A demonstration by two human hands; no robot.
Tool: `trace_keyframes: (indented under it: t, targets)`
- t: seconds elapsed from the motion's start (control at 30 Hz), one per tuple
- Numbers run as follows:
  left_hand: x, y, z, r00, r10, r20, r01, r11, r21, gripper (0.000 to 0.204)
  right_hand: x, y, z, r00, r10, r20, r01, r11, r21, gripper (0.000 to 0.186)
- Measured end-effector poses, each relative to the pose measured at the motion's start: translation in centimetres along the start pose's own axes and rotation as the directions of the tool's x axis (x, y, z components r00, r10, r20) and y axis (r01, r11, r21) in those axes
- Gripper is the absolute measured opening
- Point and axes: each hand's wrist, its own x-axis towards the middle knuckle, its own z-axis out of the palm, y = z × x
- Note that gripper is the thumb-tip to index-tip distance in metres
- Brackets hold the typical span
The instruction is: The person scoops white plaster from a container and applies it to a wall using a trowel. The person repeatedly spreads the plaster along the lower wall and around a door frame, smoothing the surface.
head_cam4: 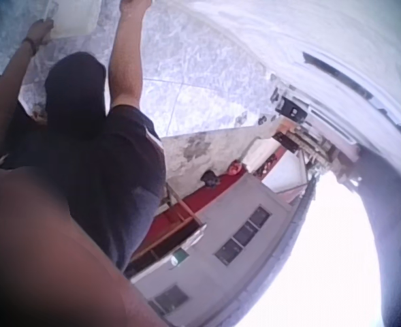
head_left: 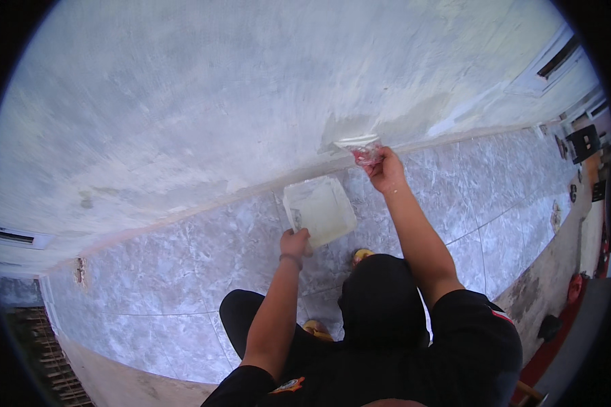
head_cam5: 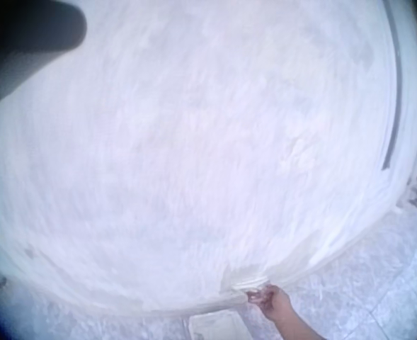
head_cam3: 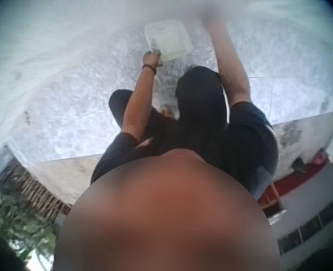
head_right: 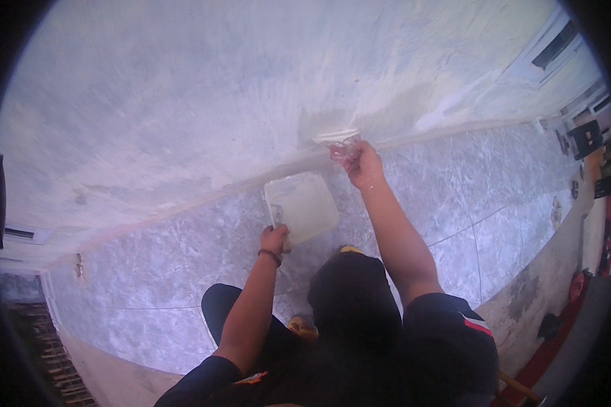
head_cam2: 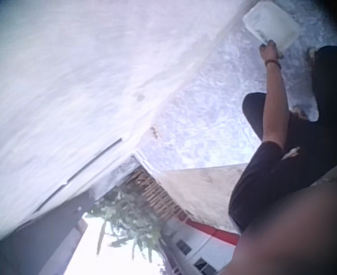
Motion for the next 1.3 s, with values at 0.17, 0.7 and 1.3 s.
trace_keyframes:
  t: [0.17, 0.7, 1.3]
  targets:
    - [-5.0, 2.8, -0.4, 1.000, 0.012, -0.001, -0.012, 1.000, -0.017, 0.037, -6.4, -8.6, 7.9, 0.987, -0.135, 0.090, 0.133, 0.991, 0.028, 0.038]
    - [-41.8, 21.3, -10.3, 0.994, 0.028, 0.108, -0.012, 0.990, -0.144, 0.044, -41.5, -25.2, 27.0, 0.963, 0.039, 0.266, -0.008, 0.993, -0.118, 0.042]
    - [-55.4, 24.4, -1.7, 0.921, 0.379, 0.090, -0.389, 0.909, 0.152, 0.058, -47.2, -27.8, 28.1, 0.854, 0.090, 0.513, 0.506, -0.375, -0.777, 0.028]
